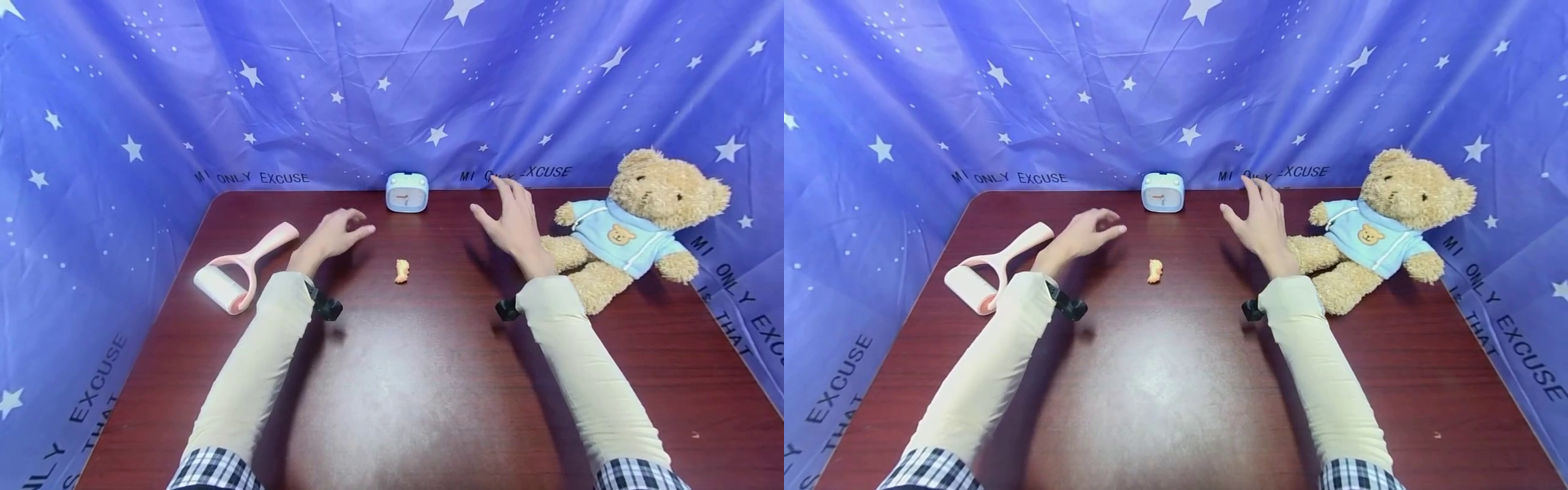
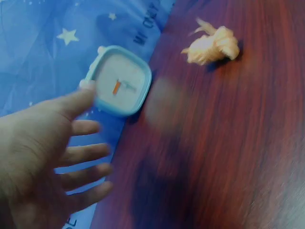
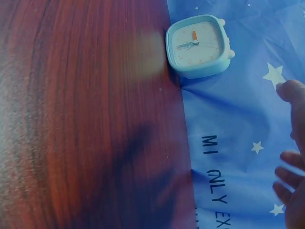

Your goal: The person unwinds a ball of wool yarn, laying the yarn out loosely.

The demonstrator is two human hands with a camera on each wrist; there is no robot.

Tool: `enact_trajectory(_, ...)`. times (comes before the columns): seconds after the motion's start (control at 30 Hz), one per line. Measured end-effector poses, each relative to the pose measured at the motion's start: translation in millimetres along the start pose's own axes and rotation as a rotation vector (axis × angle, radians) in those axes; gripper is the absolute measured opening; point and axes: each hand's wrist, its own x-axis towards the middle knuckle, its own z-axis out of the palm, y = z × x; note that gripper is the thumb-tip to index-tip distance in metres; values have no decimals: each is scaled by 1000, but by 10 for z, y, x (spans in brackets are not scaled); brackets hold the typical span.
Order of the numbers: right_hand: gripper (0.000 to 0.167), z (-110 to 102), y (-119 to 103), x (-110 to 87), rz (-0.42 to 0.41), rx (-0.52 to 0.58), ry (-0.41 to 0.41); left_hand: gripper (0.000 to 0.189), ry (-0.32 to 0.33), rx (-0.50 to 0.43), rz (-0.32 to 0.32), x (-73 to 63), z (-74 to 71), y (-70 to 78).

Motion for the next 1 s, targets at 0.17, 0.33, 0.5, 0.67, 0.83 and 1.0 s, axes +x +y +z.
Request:
enact_trajectory(0.17,59,43,41,-68,-81,57,67,39,-163,-90,51,-21,148,96)
enact_trajectory(0.33,53,103,64,-148,-136,80,85,36,-240,-152,102,-37,316,192)
enact_trajectory(0.5,53,135,61,-209,-155,91,69,34,-283,-167,110,-43,443,285)
enact_trajectory(0.67,52,176,31,-272,-175,118,38,33,-315,-160,104,-34,550,335)
enact_trajectory(0.83,50,239,-22,-329,-212,154,16,22,-313,-192,80,-31,609,356)
enact_trajectory(1.0,47,294,-81,-380,-245,174,-5,13,-298,-284,39,-40,607,340)
